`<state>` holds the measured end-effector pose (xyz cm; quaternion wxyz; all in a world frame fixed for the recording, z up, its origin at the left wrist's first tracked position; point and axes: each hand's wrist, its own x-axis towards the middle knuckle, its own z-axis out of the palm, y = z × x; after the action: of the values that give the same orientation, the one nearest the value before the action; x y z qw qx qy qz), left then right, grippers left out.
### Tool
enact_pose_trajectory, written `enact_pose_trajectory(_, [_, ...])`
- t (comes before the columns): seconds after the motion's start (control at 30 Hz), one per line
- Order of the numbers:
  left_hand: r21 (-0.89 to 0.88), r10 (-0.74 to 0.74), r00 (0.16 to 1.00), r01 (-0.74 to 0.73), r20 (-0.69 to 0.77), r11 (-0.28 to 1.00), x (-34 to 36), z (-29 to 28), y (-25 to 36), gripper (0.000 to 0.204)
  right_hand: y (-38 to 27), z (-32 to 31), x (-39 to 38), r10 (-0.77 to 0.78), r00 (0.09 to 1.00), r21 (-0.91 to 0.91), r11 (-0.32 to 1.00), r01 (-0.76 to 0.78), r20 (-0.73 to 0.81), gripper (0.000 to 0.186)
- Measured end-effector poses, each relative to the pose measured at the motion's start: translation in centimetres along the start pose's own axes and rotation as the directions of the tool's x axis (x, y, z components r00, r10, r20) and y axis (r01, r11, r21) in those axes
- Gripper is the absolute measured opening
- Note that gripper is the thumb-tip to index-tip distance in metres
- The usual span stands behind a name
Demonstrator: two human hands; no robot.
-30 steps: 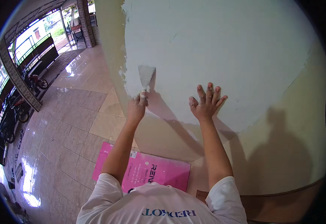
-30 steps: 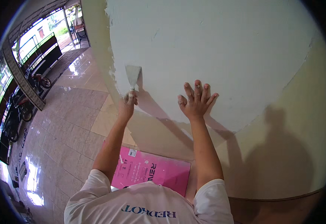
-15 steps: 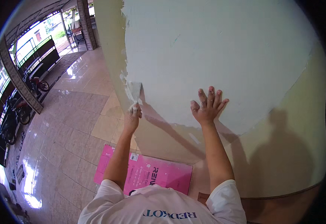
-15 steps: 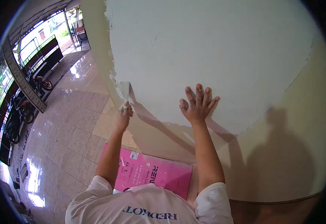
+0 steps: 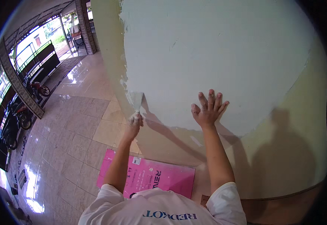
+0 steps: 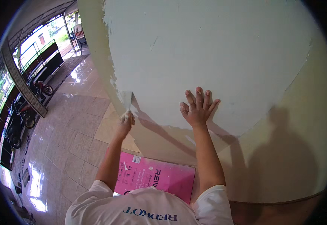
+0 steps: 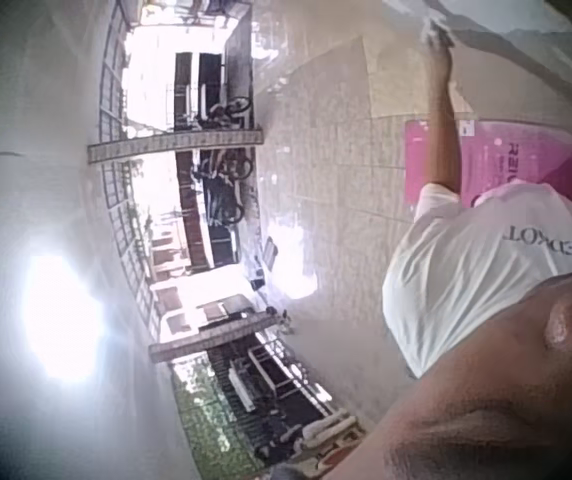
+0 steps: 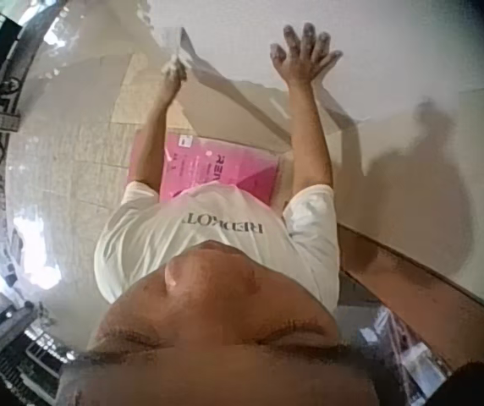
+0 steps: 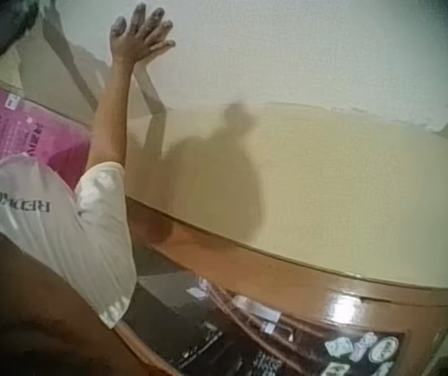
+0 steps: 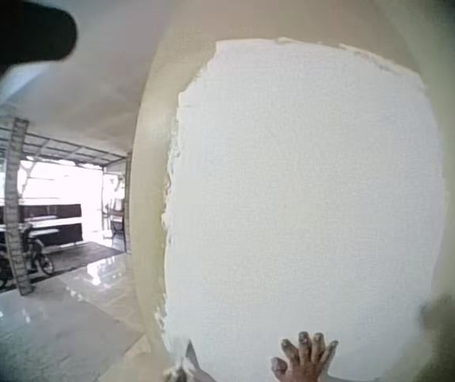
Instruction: The person applies and smooths wall putty onto a wall surface using a putty knife.
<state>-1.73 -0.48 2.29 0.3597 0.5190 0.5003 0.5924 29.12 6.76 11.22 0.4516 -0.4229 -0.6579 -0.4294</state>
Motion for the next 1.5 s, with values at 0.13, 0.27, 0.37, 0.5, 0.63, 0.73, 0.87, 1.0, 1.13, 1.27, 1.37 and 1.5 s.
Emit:
enact_pose_trajectory(0.13, [0.004, -0.003, 1.0, 0.003, -0.026, 1.0, 3.8, -2.4, 11.5, 0.044, 0.4, 0.0, -0.2, -0.016, 1.0, -0.047, 0.999, 0.015, -0.002, 0.054])
enact_pose_trajectory(0.27, [-0.09, -0.011, 1.0, 0.01, -0.007, 0.996, 4.5, -3.0, 9.3, 0.045, -0.2, 0.1, 0.2, -0.015, 0.999, -0.015, 1.0, 0.014, -0.031, 0.053])
enact_pose_trajectory(0.37, [-0.189, -0.133, 0.991, 0.135, 0.018, 0.973, 1.1, -1.4, 0.6, 0.051, -0.6, 0.0, 0.4, -0.016, 1.0, -0.022, 1.0, 0.016, -0.017, 0.053])
enact_pose_trajectory(0.5, [-0.19, -0.218, 0.975, 0.224, 0.052, 0.956, -1.8, 0.3, -1.0, 0.051, -0.2, 0.0, 0.0, -0.029, 0.999, -0.035, 0.999, 0.028, -0.025, 0.053])
enact_pose_trajectory(0.63, [-0.129, 0.028, 0.998, -0.034, -0.051, 0.991, 1.9, -1.5, 6.4, 0.047, 0.0, -0.3, 0.1, -0.019, 0.999, -0.043, 0.999, 0.017, -0.03, 0.054])
enact_pose_trajectory(0.73, [-0.103, 0.098, 0.988, -0.111, -0.121, 0.988, 3.3, -2.1, 9.6, 0.045, 0.1, -0.2, 0.0, -0.016, 0.999, -0.049, 0.999, 0.014, -0.033, 0.053])
enact_pose_trajectory(0.87, [-0.208, 0.07, 0.986, -0.101, -0.154, 0.973, 2.1, -2.4, 3.8, 0.043, -0.1, 0.1, -0.1, 0.008, 1.0, -0.012, 1.0, -0.009, -0.009, 0.058])
enact_pose_trajectory(1.0, [-0.101, -0.023, 0.982, 0.003, -0.189, 0.995, 0.4, -3.2, -1.0, 0.042, -0.2, 0.1, -0.2, -0.004, 1.0, -0.017, 1.0, 0.003, -0.017, 0.055])
enact_pose_trajectory(1.13, [0.035, 0.132, 0.969, -0.127, -0.209, 0.991, 2.6, -4.5, 4.9, 0.041, 0.1, -0.4, -0.1, -0.001, 1.0, -0.026, 1.0, 0.001, -0.021, 0.053])
enact_pose_trajectory(1.27, [0.042, 0.136, 0.972, -0.13, -0.193, 0.991, 3.0, -5.1, 6.3, 0.037, 0.2, -0.2, -0.1, -0.038, 0.998, -0.064, 0.997, 0.034, -0.059, 0.053])
enact_pose_trajectory(1.37, [-0.001, 0.119, 0.972, -0.122, -0.201, 0.993, 2.2, -4.7, 4.4, 0.036, 0.0, 0.0, -0.1, -0.019, 0.998, -0.058, 0.998, 0.015, -0.056, 0.052])
enact_pose_trajectory(1.5, [-0.021, 0.104, 0.973, -0.11, -0.208, 0.994, 3.0, -4.1, 5.3, 0.035, 0.2, 0.0, -0.2, -0.001, 0.998, -0.055, 0.998, -0.003, -0.055, 0.052])
